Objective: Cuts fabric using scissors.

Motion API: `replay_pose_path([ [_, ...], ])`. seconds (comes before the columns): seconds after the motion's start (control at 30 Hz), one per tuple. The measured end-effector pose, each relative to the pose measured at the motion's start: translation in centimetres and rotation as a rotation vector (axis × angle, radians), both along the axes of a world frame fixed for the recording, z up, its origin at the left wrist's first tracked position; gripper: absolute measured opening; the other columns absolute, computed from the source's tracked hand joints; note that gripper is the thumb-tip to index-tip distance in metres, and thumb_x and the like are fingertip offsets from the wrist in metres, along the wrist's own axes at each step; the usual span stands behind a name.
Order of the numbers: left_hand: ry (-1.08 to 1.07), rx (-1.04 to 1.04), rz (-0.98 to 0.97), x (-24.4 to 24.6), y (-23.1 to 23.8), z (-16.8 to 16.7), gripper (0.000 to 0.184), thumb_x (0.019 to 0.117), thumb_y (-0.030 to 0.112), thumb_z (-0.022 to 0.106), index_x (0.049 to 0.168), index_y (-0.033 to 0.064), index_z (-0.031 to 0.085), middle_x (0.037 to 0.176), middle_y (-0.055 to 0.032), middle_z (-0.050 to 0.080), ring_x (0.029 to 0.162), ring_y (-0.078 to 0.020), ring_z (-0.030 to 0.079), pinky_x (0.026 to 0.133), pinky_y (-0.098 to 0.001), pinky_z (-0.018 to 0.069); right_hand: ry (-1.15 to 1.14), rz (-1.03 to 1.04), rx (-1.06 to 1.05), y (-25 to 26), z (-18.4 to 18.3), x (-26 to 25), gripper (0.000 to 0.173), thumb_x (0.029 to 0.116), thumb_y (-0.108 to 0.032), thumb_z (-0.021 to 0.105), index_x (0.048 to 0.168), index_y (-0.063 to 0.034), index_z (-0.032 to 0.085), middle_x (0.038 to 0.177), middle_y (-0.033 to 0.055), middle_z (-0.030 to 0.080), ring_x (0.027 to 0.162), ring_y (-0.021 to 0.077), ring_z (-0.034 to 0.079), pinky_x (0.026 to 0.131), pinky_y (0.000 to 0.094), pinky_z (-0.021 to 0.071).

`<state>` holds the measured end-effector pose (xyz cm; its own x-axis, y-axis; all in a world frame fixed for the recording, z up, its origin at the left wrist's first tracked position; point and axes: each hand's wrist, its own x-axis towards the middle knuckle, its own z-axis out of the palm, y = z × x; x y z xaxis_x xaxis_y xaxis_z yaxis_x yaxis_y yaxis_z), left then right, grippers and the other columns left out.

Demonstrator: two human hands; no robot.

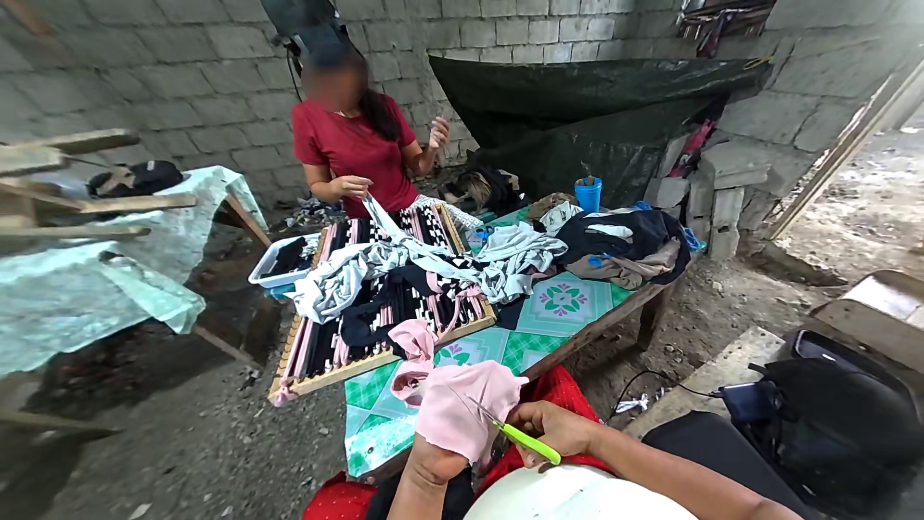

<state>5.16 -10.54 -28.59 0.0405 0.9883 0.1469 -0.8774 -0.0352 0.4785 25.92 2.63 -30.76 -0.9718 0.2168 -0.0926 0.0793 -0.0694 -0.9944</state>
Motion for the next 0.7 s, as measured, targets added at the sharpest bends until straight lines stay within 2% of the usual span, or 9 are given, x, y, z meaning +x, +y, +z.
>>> replay_pose_path([
  [0.17,0.017,0.035,-0.032,0.0,0.1,0.7,0.058,0.0917,0.069,0.054,0.111,0.0189,0.077,0.110,-0.0103,0.076,0.100,-0.0245,0.074,0.085,-0.0441,0.0618,0.034,-0.044,-0.030,-0.4,-0.4,-0.2,0.047,0.0758,-0.025,0.084,0.114,-0.0057,0.065,0.081,-0.0077,0.069,0.068,0.0002,0.063,0.066,0.0207,0.0547],
  [0.27,0.009,0.073,-0.071,-0.3,0.1,0.4,0.059,0.0922,0.067,0.055,0.115,0.0168,0.076,0.114,-0.0115,0.075,0.104,-0.0253,0.073,0.089,-0.0444,0.0611,0.015,-0.065,-0.008,-0.5,-0.3,-0.1,0.042,0.0779,-0.018,0.082,0.114,-0.0044,0.066,0.082,-0.0061,0.070,0.068,0.0011,0.064,0.066,0.0216,0.0559],
  [0.37,0.012,0.040,-0.055,-0.4,0.0,0.1,0.060,0.0908,0.069,0.055,0.112,0.0177,0.077,0.110,-0.0108,0.076,0.100,-0.0249,0.074,0.086,-0.0437,0.0618,-0.042,-0.055,0.015,-0.4,-0.1,0.0,0.041,0.0804,-0.011,0.080,0.118,-0.0029,0.065,0.085,-0.0036,0.071,0.070,0.0024,0.065,0.069,0.0230,0.0567],
  [0.43,0.040,-0.004,-0.035,-0.3,0.0,0.0,0.059,0.0909,0.070,0.054,0.109,0.0187,0.077,0.108,-0.0107,0.076,0.098,-0.0246,0.074,0.084,-0.0431,0.0625,-0.048,-0.036,0.024,-0.2,-0.1,0.1,0.045,0.0805,-0.012,0.081,0.120,-0.0019,0.063,0.086,-0.0020,0.071,0.072,0.0038,0.066,0.071,0.0242,0.0575],
  [0.53,0.094,-0.049,0.008,-0.1,0.1,-0.3,0.051,0.0883,0.065,0.063,0.107,0.0191,0.077,0.104,-0.0097,0.077,0.094,-0.0230,0.075,0.081,-0.0412,0.0629,-0.019,-0.032,0.030,0.0,0.3,0.0,0.047,0.0795,-0.018,0.081,0.121,-0.0034,0.062,0.085,-0.0033,0.071,0.071,0.0032,0.066,0.070,0.0237,0.0570],
  [0.7,0.115,-0.057,0.004,0.5,0.1,-0.2,0.047,0.0876,0.061,0.067,0.106,0.0187,0.076,0.103,-0.0088,0.077,0.093,-0.0213,0.075,0.081,-0.0395,0.0630,0.004,-0.041,0.015,-0.2,0.3,-0.3,0.044,0.0798,-0.020,0.080,0.117,-0.0044,0.063,0.086,-0.0049,0.070,0.070,0.0014,0.064,0.068,0.0216,0.0556],
])
